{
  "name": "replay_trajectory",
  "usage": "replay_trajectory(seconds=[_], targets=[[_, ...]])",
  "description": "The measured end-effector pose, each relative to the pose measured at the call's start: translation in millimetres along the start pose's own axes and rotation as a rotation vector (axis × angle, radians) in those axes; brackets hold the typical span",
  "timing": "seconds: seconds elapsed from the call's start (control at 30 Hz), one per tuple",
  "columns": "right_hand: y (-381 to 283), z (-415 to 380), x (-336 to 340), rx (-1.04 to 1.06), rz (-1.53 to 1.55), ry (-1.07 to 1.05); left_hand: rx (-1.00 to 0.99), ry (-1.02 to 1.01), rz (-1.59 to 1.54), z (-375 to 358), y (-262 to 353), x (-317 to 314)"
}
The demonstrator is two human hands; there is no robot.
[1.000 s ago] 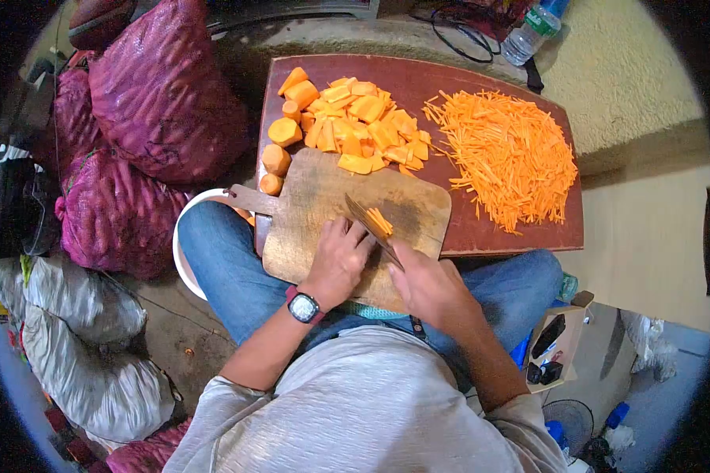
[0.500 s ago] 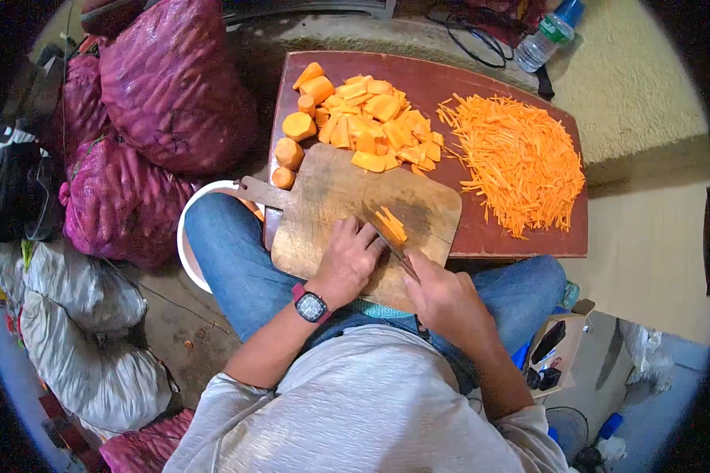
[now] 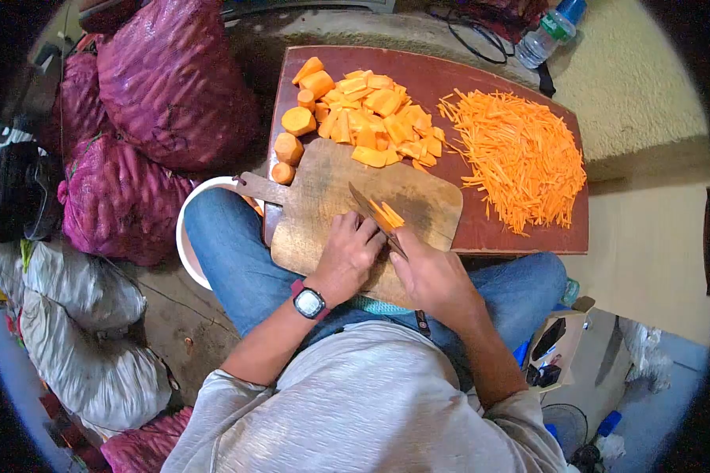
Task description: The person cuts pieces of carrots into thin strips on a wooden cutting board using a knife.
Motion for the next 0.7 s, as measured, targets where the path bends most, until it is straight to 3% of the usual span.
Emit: replay_trajectory(seconds=[0.1, 0.17, 0.2, 0.27, 0.37, 0.5, 0.6, 0.7], targets=[[-4, -19, 8, 0.063, 0.001, 0.004, 0.018, 0.035, -0.008, 0, -2, 0], [-5, -34, 13, -0.145, -0.018, -0.083, -0.015, 0.014, 0.024, -2, -2, -3], [-1, -31, 7, -0.146, -0.016, -0.087, -0.010, 0.011, 0.023, -3, -2, -2], [5, -17, -2, 0.027, -0.003, 0.024, 0.007, 0.047, 0.010, 0, -1, 1], [-2, 6, -1, 0.021, -0.030, -0.026, 0.002, 0.037, -0.012, -1, 0, 1], [-1, -33, 10, 0.025, -0.020, -0.026, -0.023, 0.065, 0.034, -3, -1, -2], [4, -35, 4, -0.127, -0.036, -0.077, -0.030, 0.044, 0.011, -4, 0, -1], [0, -4, -2, 0.047, 0.010, 0.001, 0.016, 0.031, 0.005, -3, 1, 0]])
Point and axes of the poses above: each hand's wrist, its own z-axis towards the middle knuckle, its own x-axis out of the back of the hand, y = z × x, the point moved 4 cm from there along z, towards the middle knuckle, and after that the axes turned 3 degrees about y, right-handed, at the moved point
